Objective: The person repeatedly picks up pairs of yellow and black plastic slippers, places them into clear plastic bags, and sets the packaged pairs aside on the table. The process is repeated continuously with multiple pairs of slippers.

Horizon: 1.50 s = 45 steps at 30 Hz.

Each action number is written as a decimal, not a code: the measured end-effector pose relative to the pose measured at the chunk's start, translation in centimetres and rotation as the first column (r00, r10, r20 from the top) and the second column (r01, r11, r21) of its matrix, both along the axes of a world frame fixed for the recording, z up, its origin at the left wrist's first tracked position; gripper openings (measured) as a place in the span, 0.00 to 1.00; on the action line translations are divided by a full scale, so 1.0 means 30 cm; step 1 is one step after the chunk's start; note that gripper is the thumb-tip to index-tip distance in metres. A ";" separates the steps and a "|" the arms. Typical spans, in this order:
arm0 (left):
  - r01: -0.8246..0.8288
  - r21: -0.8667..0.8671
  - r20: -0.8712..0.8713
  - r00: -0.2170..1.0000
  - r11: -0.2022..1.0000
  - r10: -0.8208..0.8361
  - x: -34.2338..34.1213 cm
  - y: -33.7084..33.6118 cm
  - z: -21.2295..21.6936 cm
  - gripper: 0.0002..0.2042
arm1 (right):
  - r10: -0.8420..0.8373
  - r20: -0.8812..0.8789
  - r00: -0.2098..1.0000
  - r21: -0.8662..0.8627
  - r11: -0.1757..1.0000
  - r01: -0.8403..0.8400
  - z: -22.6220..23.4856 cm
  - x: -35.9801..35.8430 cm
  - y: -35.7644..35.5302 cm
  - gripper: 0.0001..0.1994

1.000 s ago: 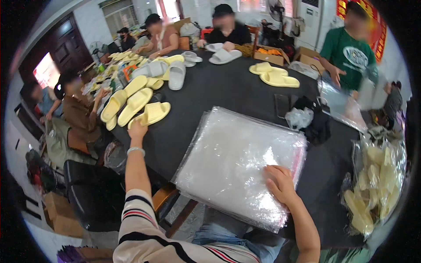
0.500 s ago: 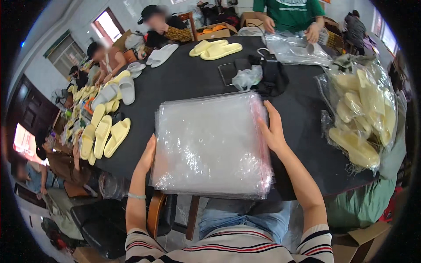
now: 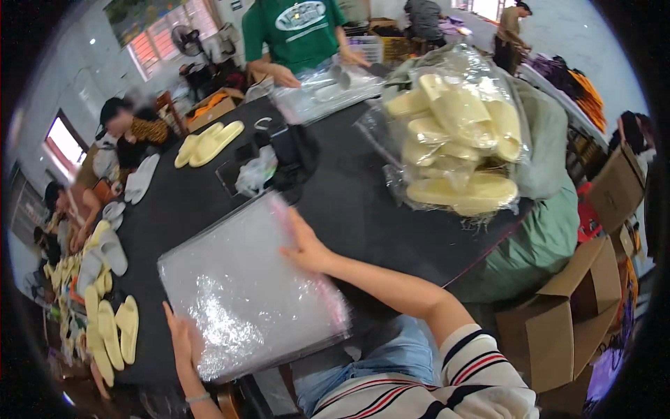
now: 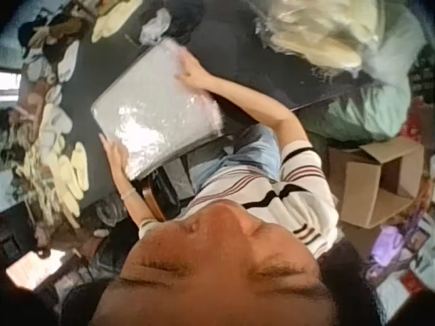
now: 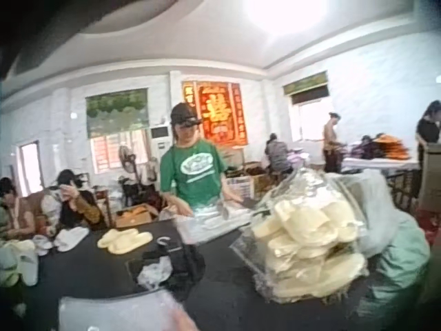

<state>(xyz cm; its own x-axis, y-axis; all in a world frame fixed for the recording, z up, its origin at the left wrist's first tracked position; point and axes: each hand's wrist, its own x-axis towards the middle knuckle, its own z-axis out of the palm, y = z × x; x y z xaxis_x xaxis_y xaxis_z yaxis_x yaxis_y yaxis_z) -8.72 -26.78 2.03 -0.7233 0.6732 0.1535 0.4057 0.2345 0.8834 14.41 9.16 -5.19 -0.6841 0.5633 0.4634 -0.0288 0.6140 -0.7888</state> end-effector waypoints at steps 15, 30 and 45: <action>-0.030 0.043 -0.167 0.985 0.999 0.037 -0.121 -0.089 -0.160 0.18 | -0.098 -0.318 0.943 -0.191 0.981 0.038 0.350 0.320 -0.003 0.37; 0.107 -0.172 -0.789 0.581 0.979 -0.202 -0.364 -0.183 -0.323 0.17 | -0.847 -0.521 0.101 -0.850 0.526 0.027 0.181 0.640 0.278 0.33; -0.039 0.004 -0.257 0.966 0.999 0.039 -0.083 -0.071 -0.120 0.17 | -0.760 -0.646 0.073 -0.647 0.596 0.475 0.334 0.811 -0.053 0.17</action>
<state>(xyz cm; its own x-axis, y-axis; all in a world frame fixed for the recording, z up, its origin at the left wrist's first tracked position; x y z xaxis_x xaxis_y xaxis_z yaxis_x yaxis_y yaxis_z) -11.21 -28.91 -1.55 -0.6853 0.6454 0.3374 0.6099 0.2553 0.7503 38.74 7.58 4.82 0.6238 0.7352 0.2652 -0.4018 0.5927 -0.6980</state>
